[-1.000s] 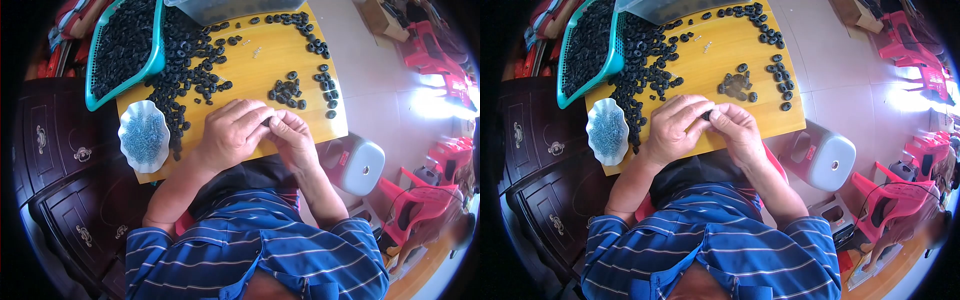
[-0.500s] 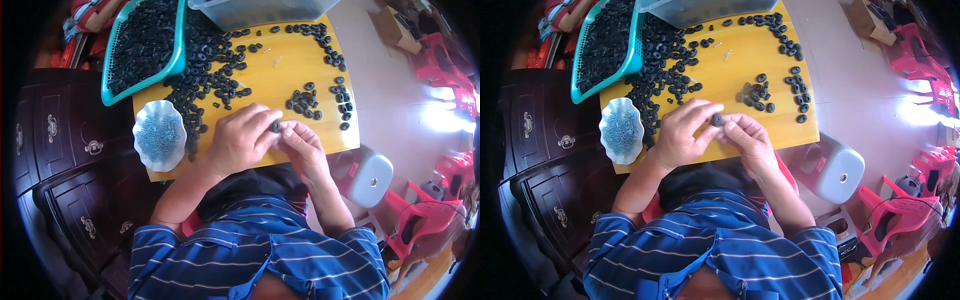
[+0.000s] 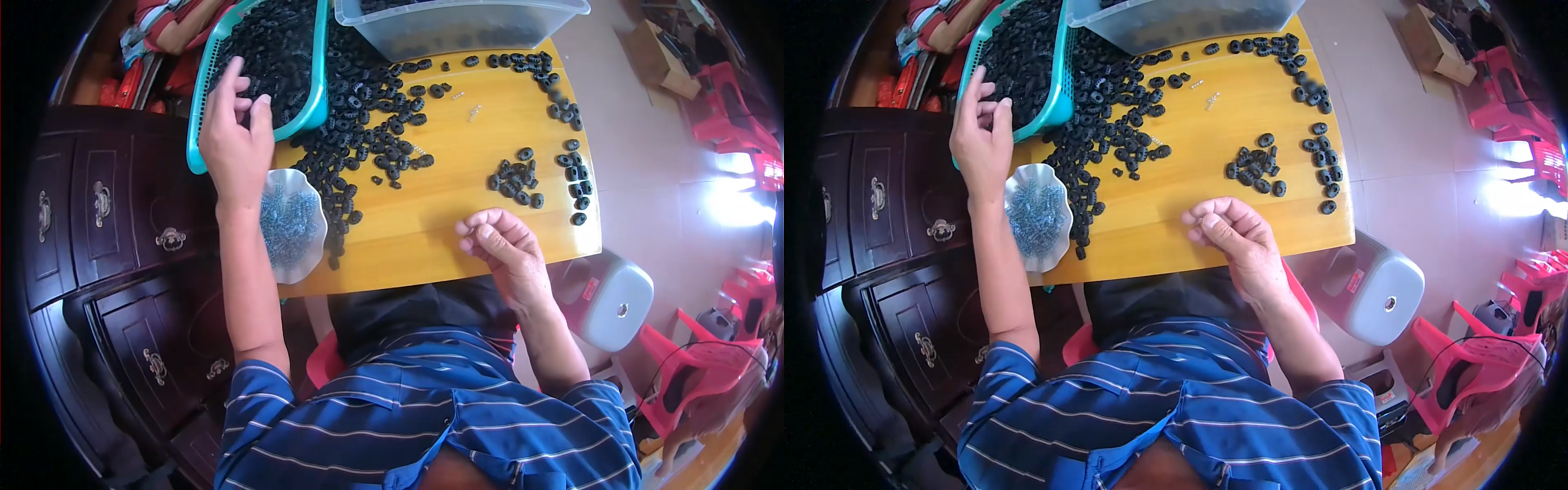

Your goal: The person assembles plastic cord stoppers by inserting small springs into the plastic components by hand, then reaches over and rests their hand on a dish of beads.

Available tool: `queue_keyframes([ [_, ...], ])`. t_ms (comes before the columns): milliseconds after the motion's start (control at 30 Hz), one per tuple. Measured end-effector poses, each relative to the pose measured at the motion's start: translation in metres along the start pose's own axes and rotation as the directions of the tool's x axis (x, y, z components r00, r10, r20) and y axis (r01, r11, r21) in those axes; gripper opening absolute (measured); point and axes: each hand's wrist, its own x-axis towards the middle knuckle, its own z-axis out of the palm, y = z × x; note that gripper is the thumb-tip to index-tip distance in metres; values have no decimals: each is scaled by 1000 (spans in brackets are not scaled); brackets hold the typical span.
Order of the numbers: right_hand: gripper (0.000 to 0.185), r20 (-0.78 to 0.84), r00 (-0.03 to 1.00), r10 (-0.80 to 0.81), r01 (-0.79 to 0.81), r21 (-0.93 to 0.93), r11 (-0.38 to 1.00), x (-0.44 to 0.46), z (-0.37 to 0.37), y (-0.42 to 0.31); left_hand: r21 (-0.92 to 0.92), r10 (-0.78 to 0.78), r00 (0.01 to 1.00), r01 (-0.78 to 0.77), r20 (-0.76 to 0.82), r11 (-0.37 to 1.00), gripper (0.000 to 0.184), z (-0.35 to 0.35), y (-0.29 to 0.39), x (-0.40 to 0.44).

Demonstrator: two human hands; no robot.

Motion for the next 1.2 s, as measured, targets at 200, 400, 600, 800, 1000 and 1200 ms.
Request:
queue_keyframes([
  [200,15,-7,1000,10,-10,-27,1000,0,0,2,-284,234,938,-158,257,946,20,38,48,-38],
  [400,15,-2,1000,6,-6,-33,999,-1,0,0,-265,323,836,-223,442,938,18,69,67,-61],
  [600,14,3,1000,23,-23,11,1000,-2,1,-2,-264,388,796,-294,465,919,11,88,67,-62],
  [800,15,14,1000,19,-19,37,999,-1,0,-2,-259,385,772,-290,505,921,8,93,70,-60],
  [1000,15,19,1000,17,-18,49,999,-1,1,-1,-284,332,806,-212,490,935,9,85,76,-62],
  [1200,15,23,999,25,-26,45,999,-1,2,0,-298,283,817,-143,503,944,16,79,89,-66],
])
